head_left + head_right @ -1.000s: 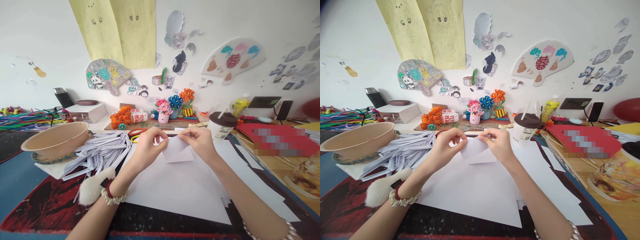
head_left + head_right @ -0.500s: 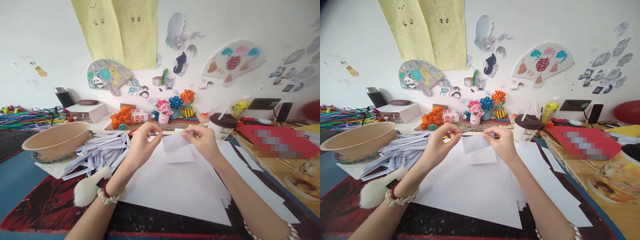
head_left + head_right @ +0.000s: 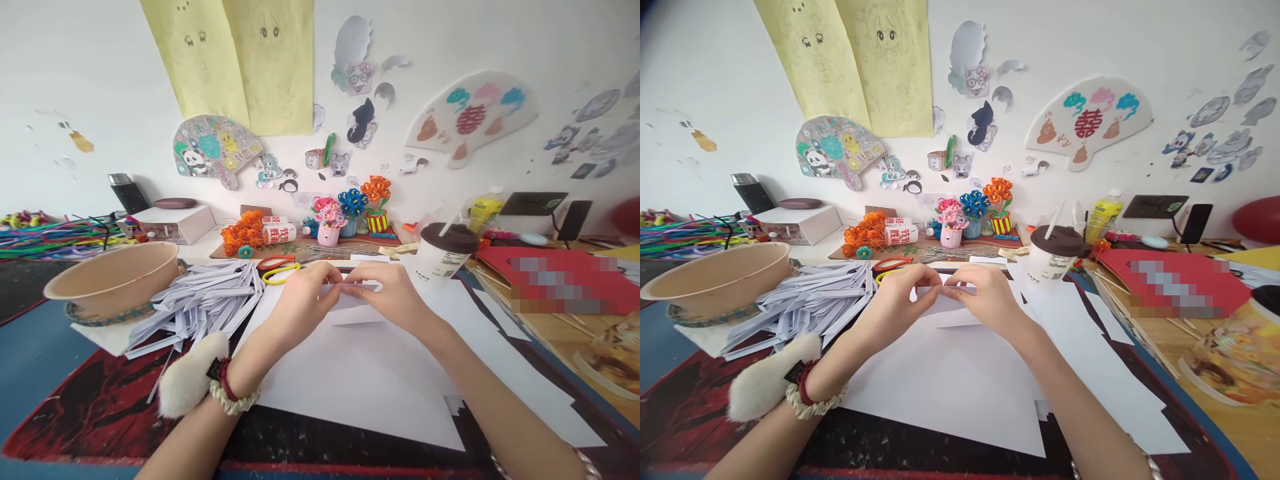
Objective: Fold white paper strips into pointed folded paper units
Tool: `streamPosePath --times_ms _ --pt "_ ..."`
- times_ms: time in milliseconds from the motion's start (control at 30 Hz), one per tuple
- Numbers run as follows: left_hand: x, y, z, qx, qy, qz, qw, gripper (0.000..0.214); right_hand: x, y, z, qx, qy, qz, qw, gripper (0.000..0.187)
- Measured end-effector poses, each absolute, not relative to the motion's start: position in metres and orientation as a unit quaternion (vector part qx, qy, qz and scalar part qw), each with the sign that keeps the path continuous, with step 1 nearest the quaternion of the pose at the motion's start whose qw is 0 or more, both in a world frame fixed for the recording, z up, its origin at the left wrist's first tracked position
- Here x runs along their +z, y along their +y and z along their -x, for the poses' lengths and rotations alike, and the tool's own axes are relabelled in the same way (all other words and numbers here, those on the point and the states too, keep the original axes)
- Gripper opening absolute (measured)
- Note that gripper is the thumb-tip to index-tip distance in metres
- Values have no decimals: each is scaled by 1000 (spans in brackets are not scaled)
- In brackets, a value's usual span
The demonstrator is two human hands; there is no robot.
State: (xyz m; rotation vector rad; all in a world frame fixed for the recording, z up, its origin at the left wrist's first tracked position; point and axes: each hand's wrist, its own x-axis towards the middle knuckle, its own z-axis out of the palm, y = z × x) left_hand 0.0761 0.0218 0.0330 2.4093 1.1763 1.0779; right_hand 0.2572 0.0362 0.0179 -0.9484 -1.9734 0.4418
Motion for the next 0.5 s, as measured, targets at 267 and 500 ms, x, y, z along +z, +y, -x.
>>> streamPosePath --times_ms 267,500 --pt "35 21 -79 354 410 -831 124 8 14 34 -254 167 -793 364 459 15" --pt "38 18 -80 360 409 -828 129 9 15 35 -255 164 -787 362 471 17"
